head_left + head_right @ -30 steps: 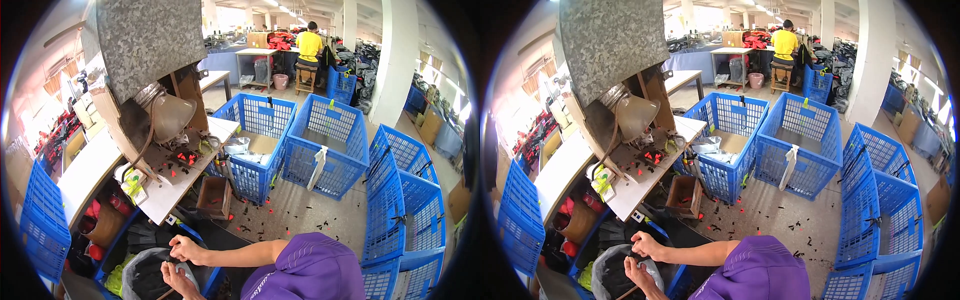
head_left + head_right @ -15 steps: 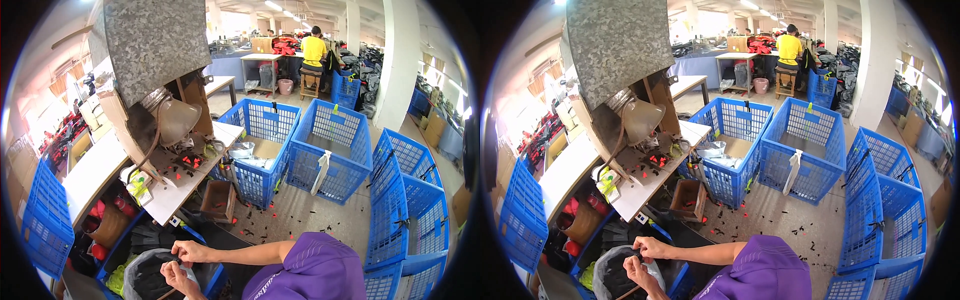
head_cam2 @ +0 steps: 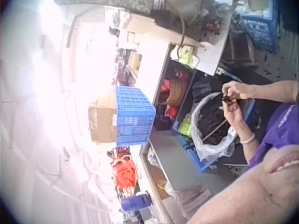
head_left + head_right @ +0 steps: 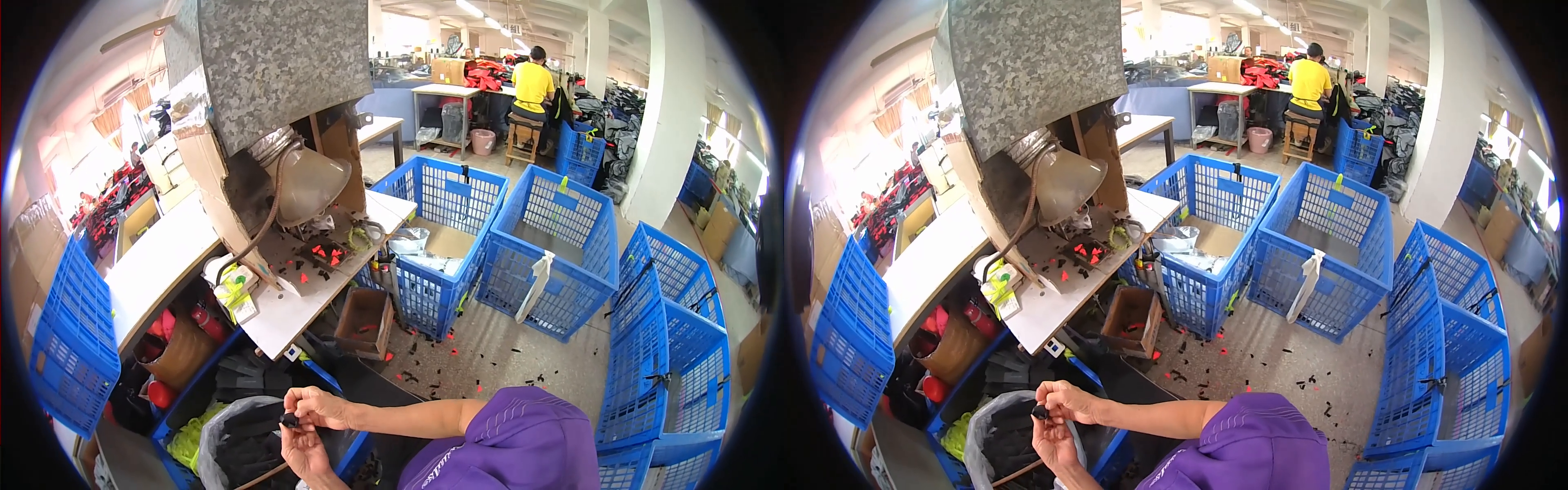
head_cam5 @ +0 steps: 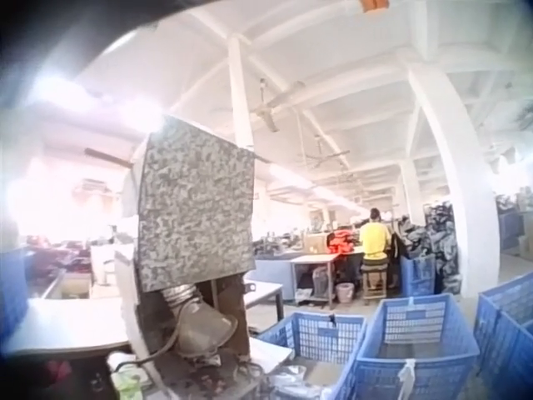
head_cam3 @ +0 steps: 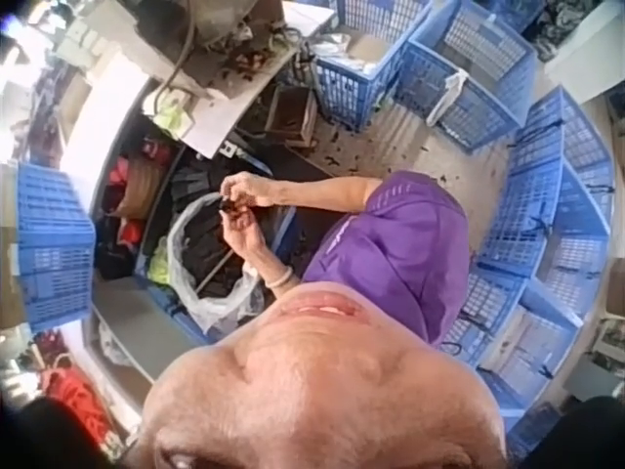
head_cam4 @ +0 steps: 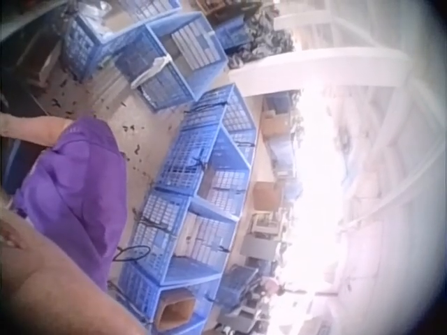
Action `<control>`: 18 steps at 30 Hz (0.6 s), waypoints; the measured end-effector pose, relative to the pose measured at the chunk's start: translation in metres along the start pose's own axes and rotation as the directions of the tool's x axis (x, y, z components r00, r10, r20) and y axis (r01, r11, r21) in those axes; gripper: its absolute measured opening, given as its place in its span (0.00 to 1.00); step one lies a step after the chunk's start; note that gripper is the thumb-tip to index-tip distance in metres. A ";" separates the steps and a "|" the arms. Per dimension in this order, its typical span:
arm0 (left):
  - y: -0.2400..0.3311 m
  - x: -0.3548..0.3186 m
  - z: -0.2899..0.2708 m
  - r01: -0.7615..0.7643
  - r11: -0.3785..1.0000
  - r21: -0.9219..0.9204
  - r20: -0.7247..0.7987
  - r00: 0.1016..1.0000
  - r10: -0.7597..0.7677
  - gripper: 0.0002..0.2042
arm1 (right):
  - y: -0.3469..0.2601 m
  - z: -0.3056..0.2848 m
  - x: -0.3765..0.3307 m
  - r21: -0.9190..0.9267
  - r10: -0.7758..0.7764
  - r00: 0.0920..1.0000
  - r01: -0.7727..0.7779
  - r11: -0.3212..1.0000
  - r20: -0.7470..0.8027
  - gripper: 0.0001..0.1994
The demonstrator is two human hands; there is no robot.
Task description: Assembling black foam components by inserting a wooden rod into them and inspecting the parts at a factory workstation.
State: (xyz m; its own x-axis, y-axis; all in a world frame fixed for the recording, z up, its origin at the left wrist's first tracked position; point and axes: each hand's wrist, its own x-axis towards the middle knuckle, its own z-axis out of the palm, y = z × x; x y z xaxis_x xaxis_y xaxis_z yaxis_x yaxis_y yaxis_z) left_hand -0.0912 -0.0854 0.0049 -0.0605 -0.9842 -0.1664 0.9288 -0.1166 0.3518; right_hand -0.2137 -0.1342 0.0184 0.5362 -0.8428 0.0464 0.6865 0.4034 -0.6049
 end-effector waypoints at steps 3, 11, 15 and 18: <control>-0.001 -0.006 0.016 -0.097 0.991 0.096 -0.131 0.985 0.109 0.10 | -0.019 0.030 -0.009 -0.078 0.073 0.996 -0.076 0.994 -0.050 0.13; -0.001 -0.017 0.021 -0.210 0.861 0.463 0.011 0.973 0.231 0.08 | -0.019 0.018 -0.010 -0.354 -0.019 0.998 -0.006 0.935 -0.067 0.15; -0.005 -0.014 0.025 -0.279 0.847 0.453 -0.020 0.947 0.322 0.11 | 0.000 0.008 -0.008 -0.114 0.006 0.999 -0.011 0.993 -0.038 0.14; -0.007 -0.013 0.016 -0.270 0.884 0.382 -0.053 0.948 0.313 0.12 | 0.010 0.009 -0.006 0.049 0.044 0.991 -0.038 0.998 -0.130 0.14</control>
State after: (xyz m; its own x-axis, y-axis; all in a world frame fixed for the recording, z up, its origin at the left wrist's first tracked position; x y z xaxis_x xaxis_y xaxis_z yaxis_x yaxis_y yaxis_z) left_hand -0.1025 -0.0745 0.0197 0.2524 -0.9628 -0.0962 0.6972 0.1120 0.7080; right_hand -0.2058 -0.1221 0.0189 0.4972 -0.8636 -0.0838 0.6890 0.4516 -0.5669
